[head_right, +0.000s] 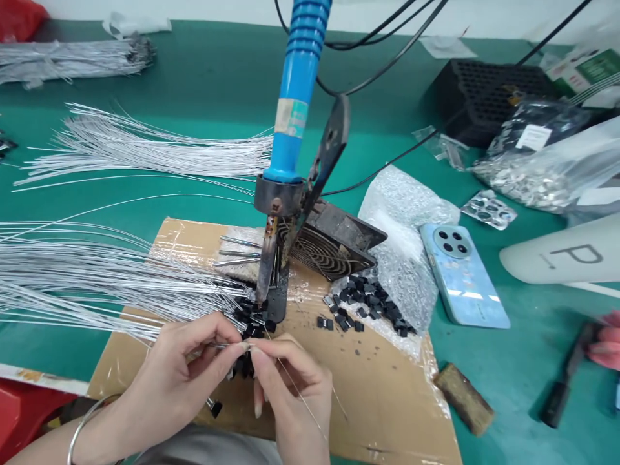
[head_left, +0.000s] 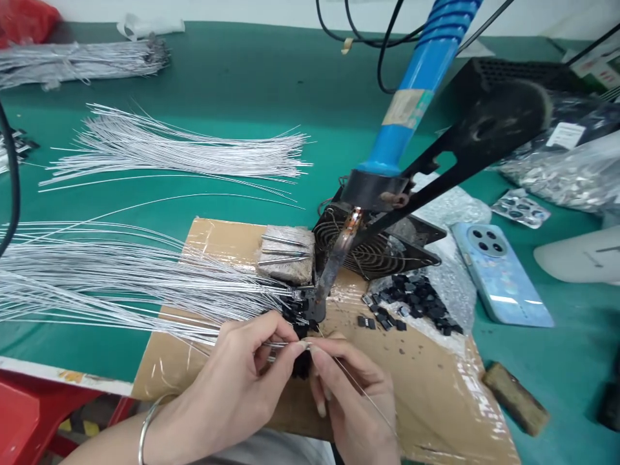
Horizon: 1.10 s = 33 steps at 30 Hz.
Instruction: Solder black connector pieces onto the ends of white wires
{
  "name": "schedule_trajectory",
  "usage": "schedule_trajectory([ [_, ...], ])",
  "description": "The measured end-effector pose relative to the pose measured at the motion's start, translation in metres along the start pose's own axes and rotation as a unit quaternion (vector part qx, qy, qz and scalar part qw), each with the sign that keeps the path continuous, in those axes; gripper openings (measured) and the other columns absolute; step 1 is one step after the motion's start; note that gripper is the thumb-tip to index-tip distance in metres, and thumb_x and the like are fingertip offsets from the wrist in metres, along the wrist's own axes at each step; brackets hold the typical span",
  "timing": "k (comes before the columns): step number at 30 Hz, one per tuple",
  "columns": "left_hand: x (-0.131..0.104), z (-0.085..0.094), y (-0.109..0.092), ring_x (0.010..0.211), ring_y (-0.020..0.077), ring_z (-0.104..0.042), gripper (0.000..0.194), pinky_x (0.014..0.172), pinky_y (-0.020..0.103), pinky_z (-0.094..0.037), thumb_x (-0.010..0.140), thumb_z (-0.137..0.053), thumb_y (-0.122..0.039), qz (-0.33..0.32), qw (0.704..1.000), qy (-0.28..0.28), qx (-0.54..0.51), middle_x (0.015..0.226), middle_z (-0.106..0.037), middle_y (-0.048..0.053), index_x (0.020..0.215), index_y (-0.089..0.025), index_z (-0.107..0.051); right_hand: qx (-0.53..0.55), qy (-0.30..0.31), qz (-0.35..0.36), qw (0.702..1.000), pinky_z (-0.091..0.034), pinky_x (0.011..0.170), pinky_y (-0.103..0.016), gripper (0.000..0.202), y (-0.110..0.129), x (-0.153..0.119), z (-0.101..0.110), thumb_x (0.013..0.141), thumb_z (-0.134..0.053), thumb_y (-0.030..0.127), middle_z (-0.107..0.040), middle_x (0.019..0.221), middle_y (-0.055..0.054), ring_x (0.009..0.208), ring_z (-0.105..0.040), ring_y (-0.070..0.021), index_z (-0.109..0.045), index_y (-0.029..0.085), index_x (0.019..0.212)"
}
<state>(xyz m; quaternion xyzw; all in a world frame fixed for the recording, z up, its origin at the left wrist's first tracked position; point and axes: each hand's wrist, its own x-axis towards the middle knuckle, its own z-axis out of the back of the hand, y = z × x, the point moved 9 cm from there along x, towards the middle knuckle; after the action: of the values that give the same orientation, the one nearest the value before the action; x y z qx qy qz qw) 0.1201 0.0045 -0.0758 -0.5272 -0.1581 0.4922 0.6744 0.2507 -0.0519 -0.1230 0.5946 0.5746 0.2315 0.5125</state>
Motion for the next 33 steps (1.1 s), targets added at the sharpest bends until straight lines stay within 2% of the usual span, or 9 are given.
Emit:
schedule_trajectory([
  [9,-0.0039,-0.0006,0.002,0.056,0.0118,-0.039,0.026,0.051,0.026,-0.03,0.103,-0.05,-0.039,0.009,1.0,0.007,-0.001,0.063,-0.051,-0.004,0.087,-0.023,-0.064,0.004,0.015,0.002,1.0,-0.034,0.041,-0.013,0.008,-0.0038,0.0001,-0.0011,0.091,-0.075,0.032,-0.061,0.074,0.002,0.043,-0.051,-0.0014,-0.08,0.026,0.09],
  [16,-0.0017,-0.0012,-0.0012,0.057,0.0116,-0.037,0.026,0.05,0.027,-0.027,0.103,-0.05,-0.036,0.0,1.0,0.025,-0.009,0.065,-0.053,-0.003,0.086,-0.021,-0.063,0.036,0.036,-0.042,0.998,-0.034,0.036,-0.013,0.013,-0.0043,0.003,-0.0004,0.085,-0.079,0.036,-0.061,0.071,0.001,0.041,-0.048,-0.0026,-0.081,0.023,0.083],
  [22,-0.0006,-0.0027,-0.0046,0.054,0.0109,-0.031,0.028,0.048,0.026,-0.023,0.102,-0.051,-0.034,0.0,0.999,0.044,-0.022,0.06,-0.045,-0.005,0.082,-0.02,-0.063,0.044,0.018,-0.082,0.995,-0.029,0.036,-0.014,0.018,-0.0002,0.0031,-0.0027,0.079,-0.084,0.038,-0.05,0.059,0.004,0.04,-0.038,-0.0022,-0.081,0.021,0.075],
  [27,-0.0016,-0.0014,-0.0014,0.054,0.0108,-0.032,0.026,0.048,0.027,-0.024,0.102,-0.052,-0.034,-0.004,0.999,0.018,-0.036,0.062,-0.047,-0.004,0.083,-0.02,-0.063,0.057,0.018,-0.066,0.996,-0.026,0.034,-0.013,0.018,0.0012,0.0037,-0.0059,0.079,-0.083,0.039,-0.047,0.055,0.004,0.038,-0.039,-0.0031,-0.081,0.021,0.076],
  [33,-0.0037,-0.0015,-0.0011,0.054,0.0108,-0.034,0.023,0.049,0.026,-0.027,0.103,-0.052,-0.031,-0.029,0.999,-0.025,-0.031,0.061,-0.045,-0.005,0.085,-0.021,-0.064,0.073,0.029,-0.058,0.995,-0.031,0.034,-0.011,0.012,-0.0067,0.005,-0.0057,0.084,-0.079,0.035,-0.051,0.056,0.004,0.039,-0.041,-0.0029,-0.081,0.024,0.08],
])
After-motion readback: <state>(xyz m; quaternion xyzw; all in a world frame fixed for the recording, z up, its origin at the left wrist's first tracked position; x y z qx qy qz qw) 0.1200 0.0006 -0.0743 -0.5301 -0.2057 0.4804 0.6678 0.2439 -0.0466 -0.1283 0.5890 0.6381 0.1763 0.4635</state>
